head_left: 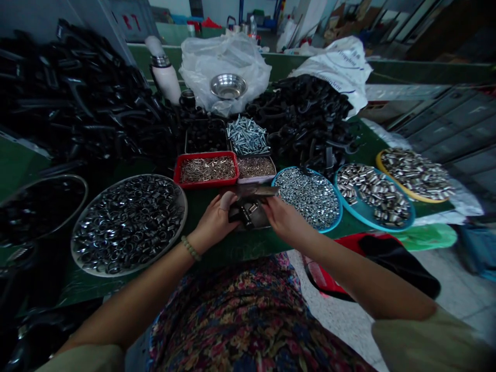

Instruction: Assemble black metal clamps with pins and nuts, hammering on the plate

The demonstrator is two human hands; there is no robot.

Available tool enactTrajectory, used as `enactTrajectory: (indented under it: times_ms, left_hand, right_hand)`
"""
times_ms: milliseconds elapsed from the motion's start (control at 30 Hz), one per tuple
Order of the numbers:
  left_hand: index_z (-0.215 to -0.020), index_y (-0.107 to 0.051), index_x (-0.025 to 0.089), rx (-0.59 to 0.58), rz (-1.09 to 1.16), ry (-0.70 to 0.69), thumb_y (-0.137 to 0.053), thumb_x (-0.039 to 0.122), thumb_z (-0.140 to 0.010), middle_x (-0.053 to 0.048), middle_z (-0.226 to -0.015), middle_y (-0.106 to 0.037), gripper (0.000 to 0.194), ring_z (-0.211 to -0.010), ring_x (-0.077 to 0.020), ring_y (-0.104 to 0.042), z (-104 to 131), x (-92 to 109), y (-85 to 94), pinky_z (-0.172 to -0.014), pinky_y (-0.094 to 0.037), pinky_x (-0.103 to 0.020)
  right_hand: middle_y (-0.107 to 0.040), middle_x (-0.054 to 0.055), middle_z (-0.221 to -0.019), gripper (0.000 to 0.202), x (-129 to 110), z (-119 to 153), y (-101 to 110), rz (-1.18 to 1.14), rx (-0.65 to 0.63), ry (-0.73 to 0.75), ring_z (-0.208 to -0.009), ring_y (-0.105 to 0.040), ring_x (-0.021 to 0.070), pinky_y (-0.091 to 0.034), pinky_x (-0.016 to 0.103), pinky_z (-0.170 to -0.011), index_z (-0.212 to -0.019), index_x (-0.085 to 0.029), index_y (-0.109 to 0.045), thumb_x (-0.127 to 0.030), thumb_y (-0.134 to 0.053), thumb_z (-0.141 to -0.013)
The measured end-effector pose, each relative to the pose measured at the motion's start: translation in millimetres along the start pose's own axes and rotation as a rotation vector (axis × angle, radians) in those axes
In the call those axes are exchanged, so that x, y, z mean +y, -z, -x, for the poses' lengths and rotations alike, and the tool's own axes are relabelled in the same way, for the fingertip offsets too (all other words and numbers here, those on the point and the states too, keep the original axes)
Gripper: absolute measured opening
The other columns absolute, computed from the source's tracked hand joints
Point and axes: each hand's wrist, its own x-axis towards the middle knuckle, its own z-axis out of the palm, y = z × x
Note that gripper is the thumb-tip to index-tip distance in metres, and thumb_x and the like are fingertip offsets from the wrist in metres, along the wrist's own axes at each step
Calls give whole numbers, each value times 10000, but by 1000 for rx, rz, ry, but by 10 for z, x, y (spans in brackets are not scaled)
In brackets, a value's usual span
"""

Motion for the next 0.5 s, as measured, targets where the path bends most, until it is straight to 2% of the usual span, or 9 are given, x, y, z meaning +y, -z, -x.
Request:
enactTrajectory:
  times_ms: [67, 133, 233, 333, 400, 500]
  left_hand:
    - [-1358, -288, 186, 12, 16, -1, -681, 227, -746, -124, -1300, -559, 729, -1214, -252, -520, 0, 0, 8, -1087, -330, -456]
    - [-1343, -327, 214, -12, -36, -24, -662, 224, -767, -110, -1328, -533, 666, -1226, -255, -498, 12, 29, 21, -1095, -309, -471]
    - [-1271, -466, 279, -67, -212, -55, -581, 220, -837, -75, -1325, -528, 453, -1229, -280, -450, 64, 115, 21, -1071, -306, -493]
    - [-1338, -446, 252, -147, -293, -44, -434, 166, -900, -100, -1185, -588, 447, -1106, -262, -498, 123, 214, 6, -961, -402, -431]
    - [-1382, -407, 202, -178, -242, -26, -376, 115, -900, -117, -1160, -588, 491, -1056, -240, -520, 123, 268, 26, -931, -428, -394]
    - [-1329, -483, 198, -148, 21, 62, -394, 162, -907, -115, -1199, -587, 433, -1073, -223, -545, 15, 315, 126, -953, -440, -366]
  right_hand:
    - [-602, 117, -1248, 317, -26, -13, -27, 26, -59, 35, -1051, -625, 245, -457, 381, -904, -1239, -212, -500, -259, -335, -972]
    - [-618, 110, -1219, 311, 71, 31, -13, 25, -55, 10, -1014, -640, 234, -465, 358, -880, -1227, -214, -501, -272, -325, -977]
    - [-637, 119, -1150, 326, 446, 196, 76, 85, 121, -174, -948, -651, 236, -486, 341, -790, -1231, -200, -483, -310, -309, -979]
    - [-614, 157, -1158, 370, 925, 396, 153, 316, 233, -405, -876, -645, 266, -479, 371, -694, -1268, -163, -466, -326, -321, -969]
    - [-612, 173, -1123, 379, 1164, 486, 172, 480, 210, -476, -857, -624, 280, -464, 388, -675, -1259, -146, -495, -322, -350, -956]
    - [-603, 171, -1106, 342, 1269, 436, 212, 605, 269, -391, -983, -553, 313, -432, 429, -771, -1178, -165, -589, -331, -410, -938]
